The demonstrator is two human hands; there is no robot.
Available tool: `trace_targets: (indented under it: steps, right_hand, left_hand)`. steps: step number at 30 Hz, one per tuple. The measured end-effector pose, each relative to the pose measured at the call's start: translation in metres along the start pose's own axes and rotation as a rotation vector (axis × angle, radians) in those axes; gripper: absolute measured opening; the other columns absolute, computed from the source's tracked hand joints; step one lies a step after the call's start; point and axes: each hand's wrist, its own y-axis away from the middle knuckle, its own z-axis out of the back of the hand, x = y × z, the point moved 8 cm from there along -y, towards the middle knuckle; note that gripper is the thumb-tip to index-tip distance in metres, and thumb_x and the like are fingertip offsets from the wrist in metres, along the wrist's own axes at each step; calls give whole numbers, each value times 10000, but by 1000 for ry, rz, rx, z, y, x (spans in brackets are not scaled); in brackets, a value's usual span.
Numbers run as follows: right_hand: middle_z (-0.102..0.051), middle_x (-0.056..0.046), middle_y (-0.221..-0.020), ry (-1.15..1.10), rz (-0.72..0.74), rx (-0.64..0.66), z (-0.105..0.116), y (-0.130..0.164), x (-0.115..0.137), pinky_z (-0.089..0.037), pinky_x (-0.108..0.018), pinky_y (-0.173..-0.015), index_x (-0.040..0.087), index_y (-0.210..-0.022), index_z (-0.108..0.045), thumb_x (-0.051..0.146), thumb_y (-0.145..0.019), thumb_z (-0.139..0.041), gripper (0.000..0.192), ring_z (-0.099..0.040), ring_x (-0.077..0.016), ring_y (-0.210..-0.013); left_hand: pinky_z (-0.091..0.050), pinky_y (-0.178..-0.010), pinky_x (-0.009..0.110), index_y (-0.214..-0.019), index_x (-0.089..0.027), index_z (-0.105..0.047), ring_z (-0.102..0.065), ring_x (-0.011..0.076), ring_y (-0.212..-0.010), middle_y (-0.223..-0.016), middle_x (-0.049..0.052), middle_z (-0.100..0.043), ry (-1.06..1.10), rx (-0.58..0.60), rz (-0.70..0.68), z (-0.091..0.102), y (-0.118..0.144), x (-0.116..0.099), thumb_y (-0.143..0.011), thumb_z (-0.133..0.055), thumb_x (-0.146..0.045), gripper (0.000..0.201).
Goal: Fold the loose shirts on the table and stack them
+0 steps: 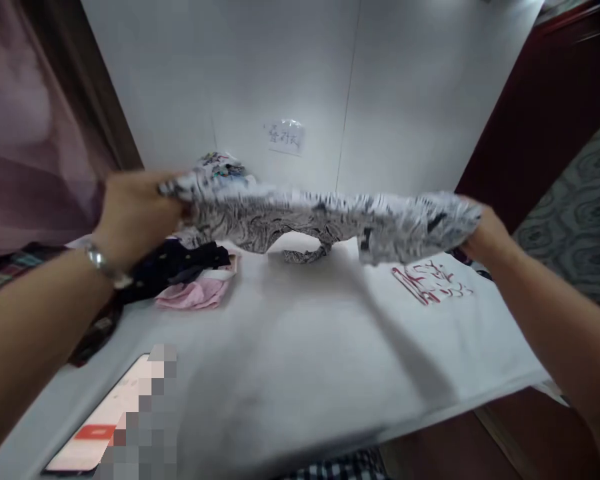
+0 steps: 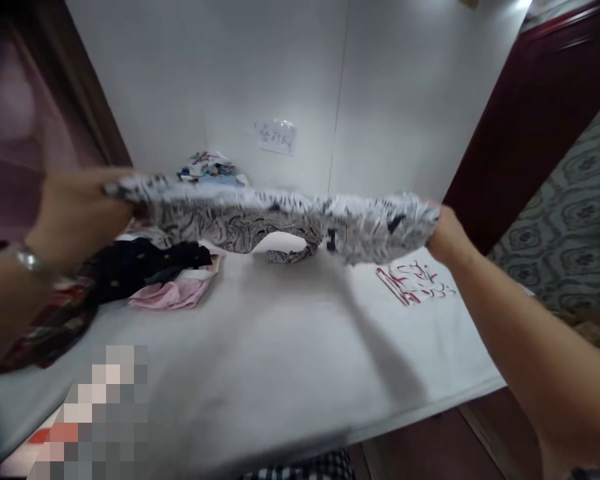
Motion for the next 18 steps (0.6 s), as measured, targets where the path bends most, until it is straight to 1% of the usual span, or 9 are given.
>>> trace_targets:
  steps: [1,2,5,7,9,11,14,16,18]
  right_hand:
    - [-631,-135,-1184,-15,13,100,-9,19,-16,-386,-263,-904,1,-998,-691,306,-770,-543,408,-563,-215,-1123]
    - [-638,-121,-1187,-61,27,248,-22,39,-33,-382,-284,-948,47,-1083,-677,279,-746,-608,415,-572,-227,-1121]
    - [-642,-74,-1202,-139,-162,546,-50,101,-97,-373,-366,-1032,166,-1114,-689,296,-730,-667,406,-550,-272,-1165]
    - [-666,-74,-1159,-239,-340,670,-61,141,-130,-410,-421,-1015,184,-1083,-704,313,-727,-665,381,-571,-292,-1140]
    - [-686,-84,-1115,-347,-487,735,-67,176,-149,-451,-459,-973,185,-1052,-716,307,-699,-677,376,-596,-310,-1101]
    - [-686,-93,-1113,-434,-578,757,-69,201,-158,-467,-469,-950,187,-1040,-720,290,-677,-683,380,-609,-317,-1079]
    - [-663,-105,-1162,-520,-613,714,-69,222,-165,-442,-448,-977,190,-1031,-720,278,-685,-665,361,-590,-306,-1112]
    - [-617,-101,-1242,-558,-606,599,-65,229,-174,-421,-443,-998,208,-1088,-691,284,-705,-646,393,-540,-300,-1181]
    - [-526,-85,-1354,-583,-598,402,-57,234,-187,-421,-459,-995,256,-1229,-594,328,-748,-614,487,-487,-296,-1239]
  left_hand:
    - [-443,-902,375,-1096,-133,-663,-627,190,-968,-1000,-30,-681,-29,71,-50,-13,25,12,-698,-416,-222,477]
    - [-448,-923,350,-1078,-179,-677,-631,180,-980,-1035,-40,-695,-47,168,-84,-29,51,26,-687,-425,-222,467]
    - [-462,-947,320,-1013,-262,-709,-639,193,-1020,-1054,-40,-713,-88,539,-49,-83,140,70,-691,-460,-249,408]
    - [-452,-972,308,-1036,-303,-703,-625,191,-1068,-1116,-50,-689,-95,768,-58,-110,197,85,-682,-456,-202,443]
    - [-435,-997,306,-1055,-327,-696,-605,184,-1110,-1170,-57,-660,-95,912,-91,-123,241,89,-669,-444,-140,497]
    - [-433,-1001,310,-1068,-336,-691,-600,182,-1119,-1198,-50,-643,-93,983,-111,-127,268,88,-656,-436,-90,543]
    - [-468,-962,323,-1076,-346,-688,-616,195,-1093,-1230,-39,-624,-100,1016,-101,-126,285,87,-644,-439,-51,580]
    - [-492,-931,322,-1073,-349,-689,-628,201,-1074,-1247,-38,-613,-104,1011,-97,-125,287,88,-649,-442,-44,578]
    - [-504,-919,320,-1071,-341,-692,-628,206,-1073,-1253,-34,-612,-109,1003,-110,-125,290,89,-653,-441,-41,572]
